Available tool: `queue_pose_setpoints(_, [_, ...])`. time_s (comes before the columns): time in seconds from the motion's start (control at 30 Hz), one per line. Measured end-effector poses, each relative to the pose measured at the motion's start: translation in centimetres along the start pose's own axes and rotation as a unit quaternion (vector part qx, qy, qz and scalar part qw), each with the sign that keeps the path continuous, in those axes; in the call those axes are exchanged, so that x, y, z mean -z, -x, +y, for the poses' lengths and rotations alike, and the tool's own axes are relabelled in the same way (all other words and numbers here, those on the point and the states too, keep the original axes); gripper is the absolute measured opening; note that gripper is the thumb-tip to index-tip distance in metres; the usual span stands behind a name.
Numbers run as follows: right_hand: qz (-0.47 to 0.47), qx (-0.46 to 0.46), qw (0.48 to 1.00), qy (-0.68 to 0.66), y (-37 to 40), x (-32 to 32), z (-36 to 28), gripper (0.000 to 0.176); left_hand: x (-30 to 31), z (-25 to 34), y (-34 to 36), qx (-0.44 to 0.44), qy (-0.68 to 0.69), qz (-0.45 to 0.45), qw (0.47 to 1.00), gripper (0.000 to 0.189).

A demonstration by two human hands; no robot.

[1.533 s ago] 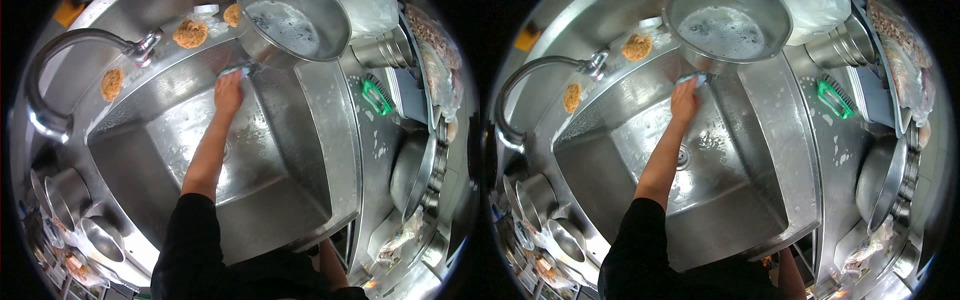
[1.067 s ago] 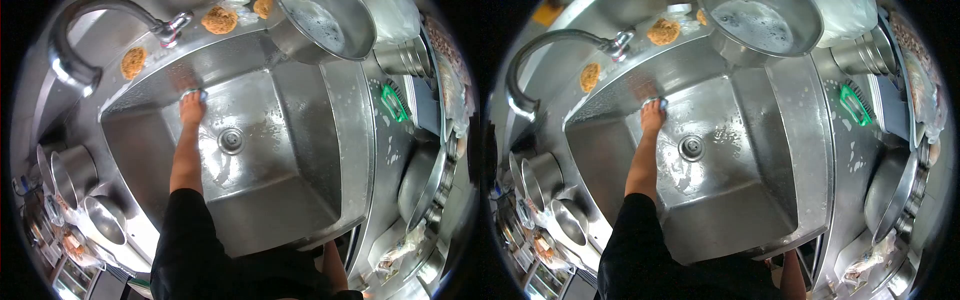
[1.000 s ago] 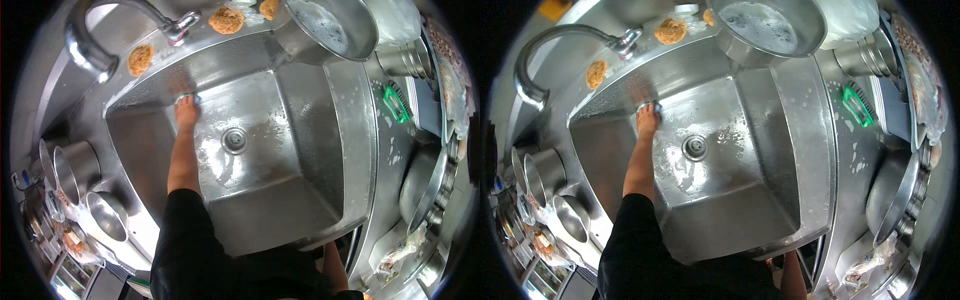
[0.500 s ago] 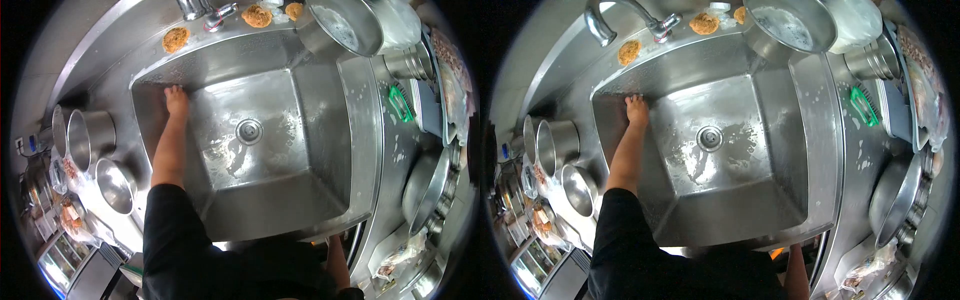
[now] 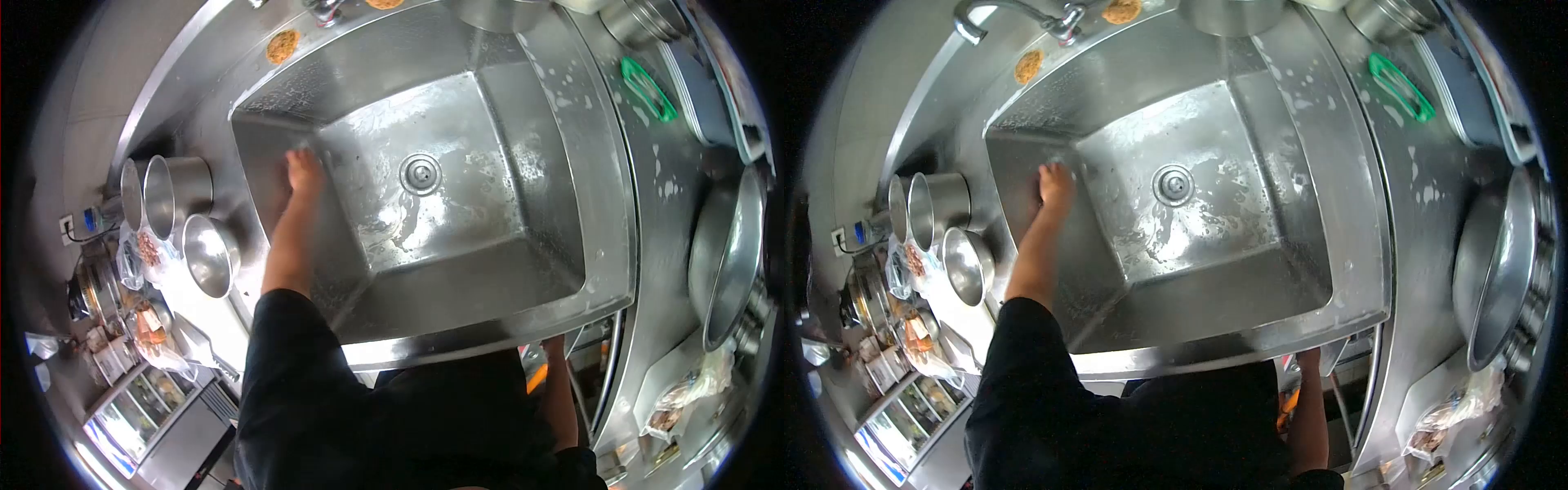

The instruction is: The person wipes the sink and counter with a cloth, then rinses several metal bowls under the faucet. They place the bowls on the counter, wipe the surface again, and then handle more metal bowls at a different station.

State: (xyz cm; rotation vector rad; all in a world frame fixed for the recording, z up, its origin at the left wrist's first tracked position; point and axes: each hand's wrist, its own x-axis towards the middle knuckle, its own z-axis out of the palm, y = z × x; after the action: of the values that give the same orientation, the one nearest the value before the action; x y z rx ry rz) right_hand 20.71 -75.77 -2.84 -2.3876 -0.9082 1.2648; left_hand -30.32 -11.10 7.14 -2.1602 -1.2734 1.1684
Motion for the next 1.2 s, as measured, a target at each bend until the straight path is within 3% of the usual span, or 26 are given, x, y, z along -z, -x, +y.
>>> queue_pose_setpoints(0.03, [0.002,-0.003,1.0,-0.009,0.7,-0.5,0.1,0.032,-0.6,2.3,1.5,-0.023,-0.01,-0.014,1.0,0.032])
queue_pose_setpoints(0.1, [-0.062,-0.227,0.962,-0.142,1.5,0.6,-2.5,0.022,-3.7,7.4,3.7,-0.042,0.002,-0.03,0.999,0.033])
queue_pose_setpoints(0.13, [-0.017,-0.194,0.961,-0.197,2.9,1.7,-6.9,0.015,-9.2,11.5,3.7,-0.018,0.097,-0.054,0.994,0.036])
queue_pose_setpoints(0.17, [-0.018,-0.194,0.96,-0.202,3.4,1.6,-6.7,0.015,-13.0,14.1,4.5,0.005,0.19,-0.077,0.979,0.038])
queue_pose_setpoints(0.23, [-0.017,-0.218,0.954,-0.205,4.3,1.0,-4.0,0.013,-5.8,15.5,11.7,-0.104,0.045,-0.118,0.987,0.044])
queue_pose_setpoints(0.3, [-0.022,-0.223,0.948,-0.227,4.8,0.7,-2.7,0.013,-3.8,17.0,16.6,-0.136,0.105,-0.193,0.966,0.034])
queue_pose_setpoints(0.33, [-0.026,-0.237,0.945,-0.225,5.1,0.8,-2.6,0.013,-3.4,16.4,17.5,-0.13,0.102,-0.196,0.967,0.034])
queue_pose_setpoints(0.4, [-0.03,-0.234,0.947,-0.218,5.2,0.6,-2.1,0.014,-1.0,14.2,19.0,-0.256,0.096,-0.271,0.923,0.035])
queue_pose_setpoints(0.43, [-0.034,-0.231,0.947,-0.22,5.2,0.6,-1.4,0.014,0.3,12.2,18.8,-0.251,0.094,-0.274,0.924,0.035])
queue_pose_setpoints(0.5, [-0.033,-0.215,0.946,-0.242,4.4,-0.3,0.4,0.015,4.1,5.2,15.1,-0.158,0.089,-0.212,0.96,0.04])
queue_pose_setpoints(0.53, [-0.037,-0.217,0.951,-0.218,4.1,-0.1,-0.3,0.017,2.0,1.9,12.4,-0.143,0.022,-0.084,0.986,0.04])
queue_pose_setpoints(0.6, [-0.046,-0.215,0.95,-0.223,3.7,0.1,-1.2,0.017,1.7,-4.5,5.5,0.01,0.001,-0.046,0.999,0.036])
queue_pose_setpoints(0.63, [-0.054,-0.213,0.949,-0.226,3.5,0.5,-1.5,0.018,7.0,-7.9,5.6,0.015,-0.016,-0.041,0.999,0.033])
queue_pose_setpoints(0.73, [-0.038,-0.207,0.956,-0.205,3.1,-0.3,-2.4,0.019,8.7,-9.9,7.6,-0.023,-0.02,0.019,0.999,0.03])
queue_pose_setpoints(0.8, [-0.055,-0.197,0.953,-0.225,2.4,-1.5,-2.6,0.019,4.2,-5.8,11.5,-0.047,-0.012,-0.019,0.999,0.03])
queue_pose_setpoints(0.83, [-0.058,-0.185,0.955,-0.224,2.6,-1.8,-2.8,0.018,3.7,-3.3,15.8,-0.073,-0.006,0.009,0.997,0.03])
queue_pose_setpoints(0.9, [-0.06,-0.17,0.957,-0.226,2.5,-2.3,-2.7,0.017,10.1,0.1,24.1,-0.166,-0.007,-0.126,0.978,0.026])
queue_pose_setpoints(0.97, [-0.066,-0.166,0.952,-0.25,2.4,-2.7,-2.0,0.015,7.4,1.8,26.5,-0.166,0.024,-0.182,0.969,0.026])
queue_pose_setpoints(1.03, [-0.074,-0.163,0.957,-0.229,2.1,-2.6,-1.0,0.015,8.0,0.8,26.7,-0.156,0.076,-0.182,0.968,0.025])
queue_pose_setpoints(1.1, [-0.062,-0.193,0.958,-0.204,1.8,-2.0,-0.4,0.016,6.0,-3.6,21.0,-0.111,0.036,-0.059,0.991,0.032])
queue_pose_setpoints(1.13, [-0.064,-0.157,0.958,-0.229,1.3,-2.3,1.8,0.015,1.3,-6.0,15.4,0.031,0.133,0.005,0.991,0.035])
queue_pose_setpoints(1.17, [-0.066,-0.17,0.965,-0.188,2.0,-0.6,-1.2,0.017,9.8,-9.4,13.7,-0.036,0.008,-0.018,0.999,0.033])
queue_pose_setpoints(1.2, [-0.047,-0.159,0.972,-0.169,1.8,-0.9,-1.3,0.017,9.5,-11.2,10.1,0.03,-0.008,0.065,0.997,0.032])
